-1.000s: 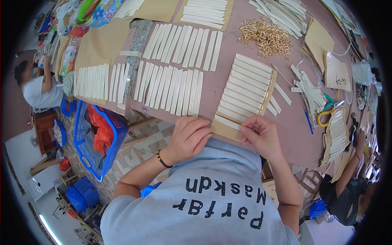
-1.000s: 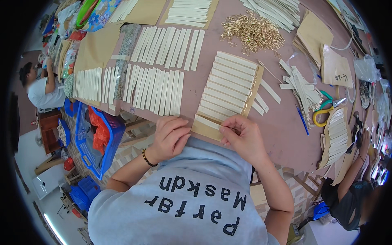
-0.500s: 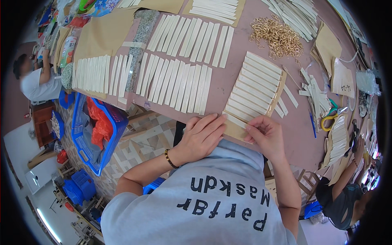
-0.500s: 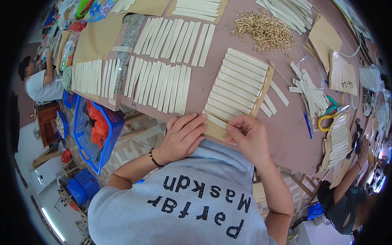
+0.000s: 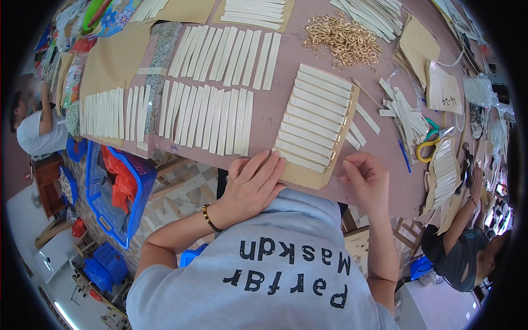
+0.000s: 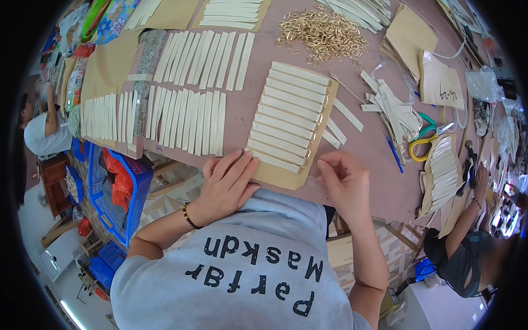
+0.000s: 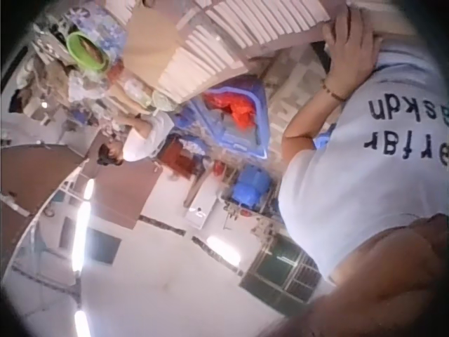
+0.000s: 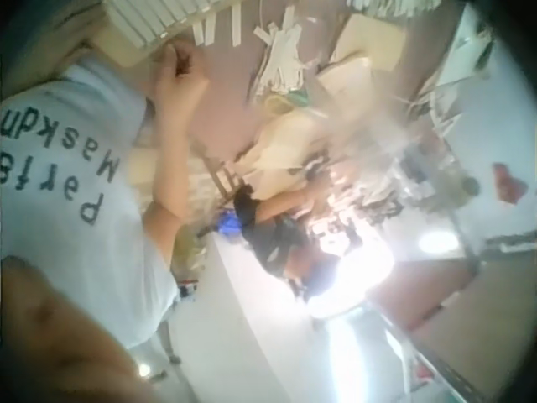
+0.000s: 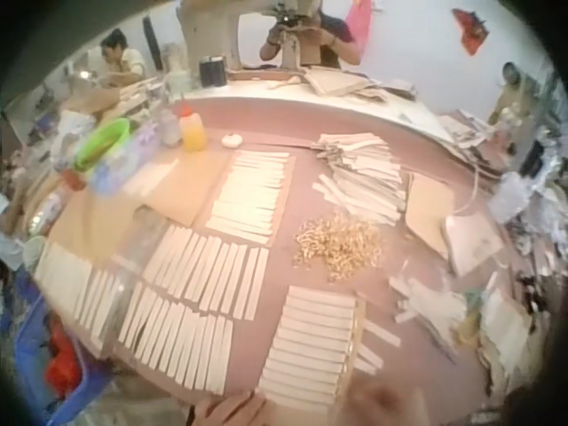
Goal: The person assembles small craft components by attaching gold-colored metal rings to beige fabric strips. They pick up a strip, slide a ring onto it, and place the finished piece onto a cardboard backing sheet. The person occasionally uses a blue pen to mark the cardboard. The workspace is cluttered with stacks of fabric strips and piles of metal rings.
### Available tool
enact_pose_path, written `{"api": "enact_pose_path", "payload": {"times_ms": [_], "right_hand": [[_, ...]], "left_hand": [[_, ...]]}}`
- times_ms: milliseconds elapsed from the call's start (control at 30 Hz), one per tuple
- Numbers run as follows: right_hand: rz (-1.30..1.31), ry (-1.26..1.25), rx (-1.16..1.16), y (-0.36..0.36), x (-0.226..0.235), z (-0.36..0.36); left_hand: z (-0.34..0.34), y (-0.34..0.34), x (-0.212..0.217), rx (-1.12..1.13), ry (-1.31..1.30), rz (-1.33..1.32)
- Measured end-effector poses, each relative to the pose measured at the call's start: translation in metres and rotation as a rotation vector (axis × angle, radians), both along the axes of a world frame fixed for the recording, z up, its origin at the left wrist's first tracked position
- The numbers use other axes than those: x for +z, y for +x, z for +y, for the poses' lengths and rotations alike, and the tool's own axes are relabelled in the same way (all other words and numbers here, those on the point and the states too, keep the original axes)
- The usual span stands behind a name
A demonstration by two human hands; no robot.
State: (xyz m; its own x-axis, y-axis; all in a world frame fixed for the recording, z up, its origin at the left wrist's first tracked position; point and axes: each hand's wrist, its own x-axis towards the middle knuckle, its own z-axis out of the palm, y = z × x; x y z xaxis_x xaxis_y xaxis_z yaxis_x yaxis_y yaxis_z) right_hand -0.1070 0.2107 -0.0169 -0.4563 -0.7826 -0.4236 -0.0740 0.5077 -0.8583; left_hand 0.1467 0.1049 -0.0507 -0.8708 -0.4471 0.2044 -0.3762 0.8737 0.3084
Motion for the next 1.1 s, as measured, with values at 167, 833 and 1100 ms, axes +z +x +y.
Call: {"api": "enact_pose_path", "payload": {"times_ms": [167,833,1100], "right_hand": [[0.787,-0.148,0.169,-0.013,-0.005,-0.023],[-0.221,-0.124,-0.169,-0.006,0.014,0.028],[0.090,-0.077,0.264,0.050,0.025,0.021]], "left_hand": [[-0.001,-0.007,0.001,-0.025,0.003,-0.020],[-0.002,-0.047,0.023,-0.129,0.680,0.253],[0.010,-0.051,0.008,0.098,1.687,0.319]]}}
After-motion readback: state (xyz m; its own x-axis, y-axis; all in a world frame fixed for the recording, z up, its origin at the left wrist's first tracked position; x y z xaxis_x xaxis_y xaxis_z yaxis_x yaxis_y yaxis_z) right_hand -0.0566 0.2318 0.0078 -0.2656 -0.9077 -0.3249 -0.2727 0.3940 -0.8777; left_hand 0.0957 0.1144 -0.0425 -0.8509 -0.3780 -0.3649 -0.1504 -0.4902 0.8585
